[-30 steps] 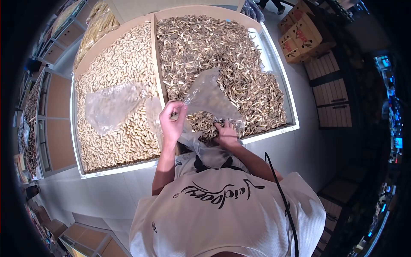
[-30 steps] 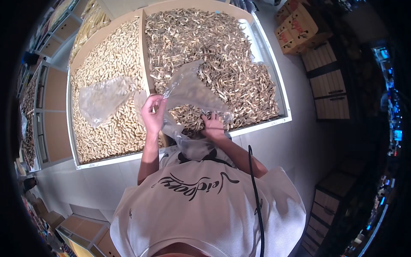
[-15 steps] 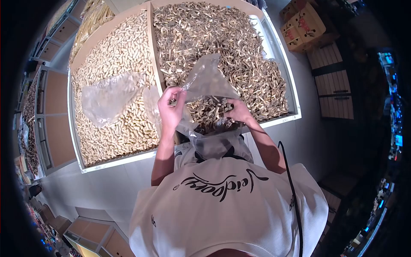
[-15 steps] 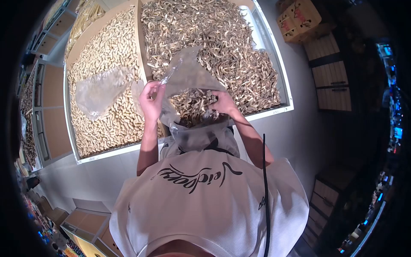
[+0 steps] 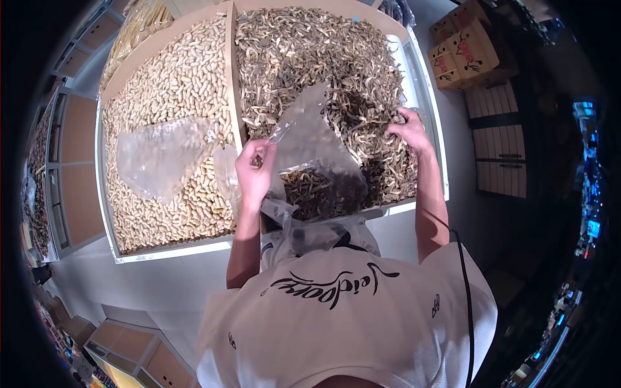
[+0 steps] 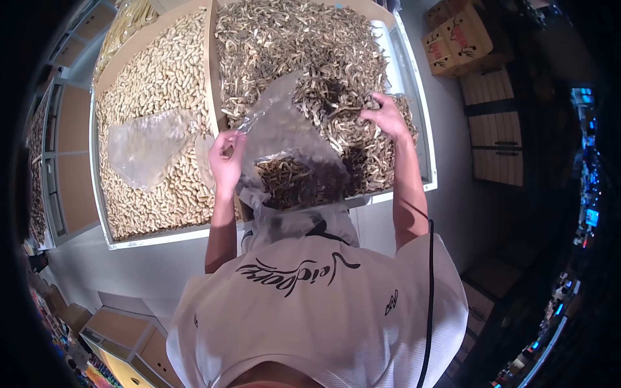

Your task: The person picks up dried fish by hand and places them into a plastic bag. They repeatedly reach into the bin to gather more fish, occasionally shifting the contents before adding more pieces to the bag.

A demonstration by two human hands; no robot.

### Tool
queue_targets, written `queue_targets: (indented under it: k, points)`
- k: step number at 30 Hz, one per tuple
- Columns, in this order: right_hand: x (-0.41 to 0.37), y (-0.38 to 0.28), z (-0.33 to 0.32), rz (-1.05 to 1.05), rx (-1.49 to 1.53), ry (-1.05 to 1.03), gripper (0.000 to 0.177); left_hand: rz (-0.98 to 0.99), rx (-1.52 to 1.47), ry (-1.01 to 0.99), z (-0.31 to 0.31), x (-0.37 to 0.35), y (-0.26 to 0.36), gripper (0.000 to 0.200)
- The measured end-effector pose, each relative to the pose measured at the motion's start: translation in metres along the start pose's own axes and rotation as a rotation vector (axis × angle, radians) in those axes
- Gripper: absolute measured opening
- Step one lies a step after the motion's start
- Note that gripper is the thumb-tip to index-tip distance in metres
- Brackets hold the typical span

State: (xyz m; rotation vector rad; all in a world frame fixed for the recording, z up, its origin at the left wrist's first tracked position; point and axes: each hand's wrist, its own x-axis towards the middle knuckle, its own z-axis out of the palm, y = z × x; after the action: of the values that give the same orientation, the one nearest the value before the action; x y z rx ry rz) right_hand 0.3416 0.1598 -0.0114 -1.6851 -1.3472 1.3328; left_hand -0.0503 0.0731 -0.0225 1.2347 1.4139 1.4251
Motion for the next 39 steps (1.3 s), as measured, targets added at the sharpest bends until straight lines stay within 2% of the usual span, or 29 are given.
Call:
queue_targets:
  k: [2,4,6,7,10,11,14,15,18,20,23,26,28,30,32,33,34,36,37,38,39]
  points:
    - [0.046,-0.029,-0.009,-0.075,-0.017,0.060,0.068,-0.032,-0.003,0.010,-0.003,0.003,-0.001,0.008]
    - [0.102,-0.047,-0.016,-0.141,0.056,0.108,0.051,-0.024,-0.012,0.026,-0.004,0.005,-0.002,0.006]
    - [0.156,-0.072,-0.018,-0.163,-0.061,0.236,0.041,-0.004,-0.017,0.042,-0.007,0.006,-0.005,0.006]
    - [0.192,-0.077,-0.024,-0.169,-0.119,0.264,0.042,-0.020,0.001,0.043,-0.009,0.005,-0.001,0.005]
    - [0.278,-0.091,-0.028,-0.259,-0.171,0.302,0.050,-0.043,0.072,0.043,-0.013,0.005,0.003,0.006]
    - [0.293,-0.101,-0.025,-0.214,-0.256,0.330,0.065,-0.065,0.075,0.028,-0.014,0.006,0.004,0.006]
    - [0.394,-0.051,-0.021,-0.405,-0.425,0.395,0.080,-0.064,0.093,0.021,-0.014,0.009,0.002,0.006]
    - [0.393,-0.050,-0.015,-0.403,-0.417,0.271,0.089,-0.087,0.109,0.010,-0.014,0.010,0.003,0.007]
    - [0.377,-0.058,-0.006,-0.198,-0.259,0.176,0.088,-0.047,0.109,0.017,-0.013,0.013,0.005,0.007]
    - [0.379,-0.048,-0.011,-0.227,-0.324,0.252,0.076,-0.054,0.099,0.019,-0.014,0.013,0.006,0.007]
    - [0.372,-0.035,-0.024,-0.434,-0.582,0.436,0.055,-0.040,0.099,0.016,-0.009,0.015,0.006,0.006]
    - [0.323,-0.052,-0.033,-0.335,-0.555,0.455,0.039,-0.063,0.091,0.032,-0.005,0.015,0.002,0.014]
    - [0.271,-0.068,-0.024,-0.301,-0.390,0.369,0.032,-0.114,0.116,0.083,0.000,0.012,0.012,0.025]
    - [0.208,-0.080,-0.014,-0.388,-0.397,0.219,0.032,-0.086,0.344,0.057,-0.005,0.008,0.028,0.052]
    - [0.134,-0.096,0.002,-0.375,-0.469,0.129,0.033,0.053,0.566,0.099,-0.008,-0.005,0.043,0.070]
    - [0.100,-0.098,0.011,-0.362,-0.415,0.034,0.032,0.039,0.643,0.084,-0.012,-0.015,0.046,0.080]
    - [0.061,-0.096,0.020,-0.337,-0.360,-0.060,0.032,0.012,0.729,0.039,-0.018,-0.030,0.050,0.081]
    - [0.002,-0.082,0.036,-0.326,-0.231,-0.386,0.025,-0.023,0.897,-0.041,-0.027,-0.051,0.054,0.082]
    - [-0.020,-0.068,0.048,-0.296,-0.259,-0.505,0.014,-0.014,0.977,-0.045,-0.031,-0.064,0.054,0.077]
    - [-0.041,-0.065,0.067,-0.294,-0.302,-0.615,0.012,-0.161,0.979,-0.143,-0.034,-0.072,0.056,0.072]
    - [-0.054,-0.045,0.086,-0.313,-0.414,-0.667,0.020,-0.306,0.976,-0.241,-0.037,-0.079,0.058,0.068]
